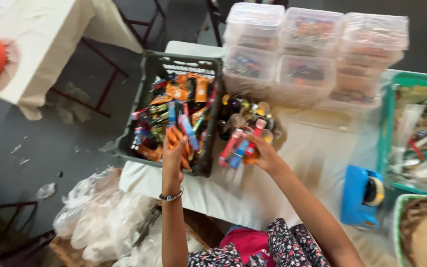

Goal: The person sorts various items from a black crate into a green tray and a pile on the table. They handle small packets, metal cups, and other miscellaneous objects, moving them between containers.

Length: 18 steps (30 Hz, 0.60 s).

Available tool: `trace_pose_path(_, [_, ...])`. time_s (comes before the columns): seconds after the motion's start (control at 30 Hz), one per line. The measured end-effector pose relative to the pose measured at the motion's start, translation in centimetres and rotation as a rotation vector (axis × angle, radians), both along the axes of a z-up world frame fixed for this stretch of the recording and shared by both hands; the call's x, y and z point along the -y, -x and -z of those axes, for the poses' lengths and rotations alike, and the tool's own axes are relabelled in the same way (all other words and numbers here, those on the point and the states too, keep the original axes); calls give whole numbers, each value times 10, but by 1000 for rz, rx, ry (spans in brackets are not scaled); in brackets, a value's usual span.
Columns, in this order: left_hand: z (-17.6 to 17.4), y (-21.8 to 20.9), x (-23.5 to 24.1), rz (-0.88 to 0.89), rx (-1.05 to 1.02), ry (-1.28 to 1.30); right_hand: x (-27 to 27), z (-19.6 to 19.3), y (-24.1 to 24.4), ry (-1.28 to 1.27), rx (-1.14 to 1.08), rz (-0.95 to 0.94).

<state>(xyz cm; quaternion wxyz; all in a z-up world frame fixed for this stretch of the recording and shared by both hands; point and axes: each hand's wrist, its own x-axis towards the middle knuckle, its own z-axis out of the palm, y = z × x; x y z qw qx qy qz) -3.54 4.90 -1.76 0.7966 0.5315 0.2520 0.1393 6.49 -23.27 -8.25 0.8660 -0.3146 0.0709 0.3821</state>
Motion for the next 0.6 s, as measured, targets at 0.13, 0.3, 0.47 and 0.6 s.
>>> trace_pose_path(0.13, [-41, -1, -35, -81, 48, -68, -90, -49, -11, -34, -8, -68])
trace_pose_path(0.3, [-13, 3, -50, -87, -59, -406, -119, -84, -5, 131, -12, -76])
trace_pose_path(0.47, [180, -45, -79, 513, -205, -1862, -71, -31, -3, 143, 62, -211])
trace_pose_path(0.6, [162, -70, -76, 667, -346, -1534, 20, -20, -11, 129, -33, -93])
